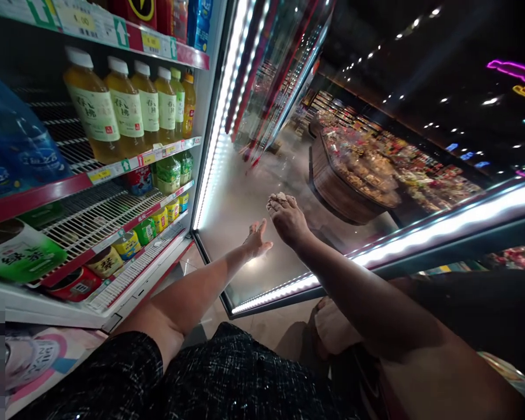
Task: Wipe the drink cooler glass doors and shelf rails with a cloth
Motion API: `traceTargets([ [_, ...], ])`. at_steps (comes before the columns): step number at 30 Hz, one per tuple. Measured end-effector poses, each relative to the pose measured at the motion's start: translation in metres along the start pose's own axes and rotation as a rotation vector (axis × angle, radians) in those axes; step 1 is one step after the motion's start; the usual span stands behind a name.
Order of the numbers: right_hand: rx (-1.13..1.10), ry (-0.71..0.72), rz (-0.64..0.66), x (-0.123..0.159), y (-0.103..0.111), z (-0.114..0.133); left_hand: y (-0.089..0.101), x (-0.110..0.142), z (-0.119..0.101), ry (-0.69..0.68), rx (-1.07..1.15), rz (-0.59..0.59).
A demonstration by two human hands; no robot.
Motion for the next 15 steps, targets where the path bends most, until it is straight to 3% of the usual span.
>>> traceTargets([
  [4,0.002,0.028,0.005,-0.017,0.001,-0.003,0.001,-0.001,0.0,0.016,-0.015,0.011],
  [9,0.013,0.007,-0.162,-0.034,0.009,-0.009,0.001,-0.004,0.005,0.015,-0.006,0.033],
  [15,-0.017,0.014,-0.057,-0.05,0.008,-0.002,0.006,-0.004,0.004,0.012,-0.01,0.05],
])
Point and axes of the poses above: each hand's wrist, its own x-axis away from the middle knuckle, its own y-axis out of the back of the hand, z = x × y, the point moved 4 cm from there along -x, towards the middle knuckle, and after that the axes turned 7 degrees about z, right-handed, at the moved point
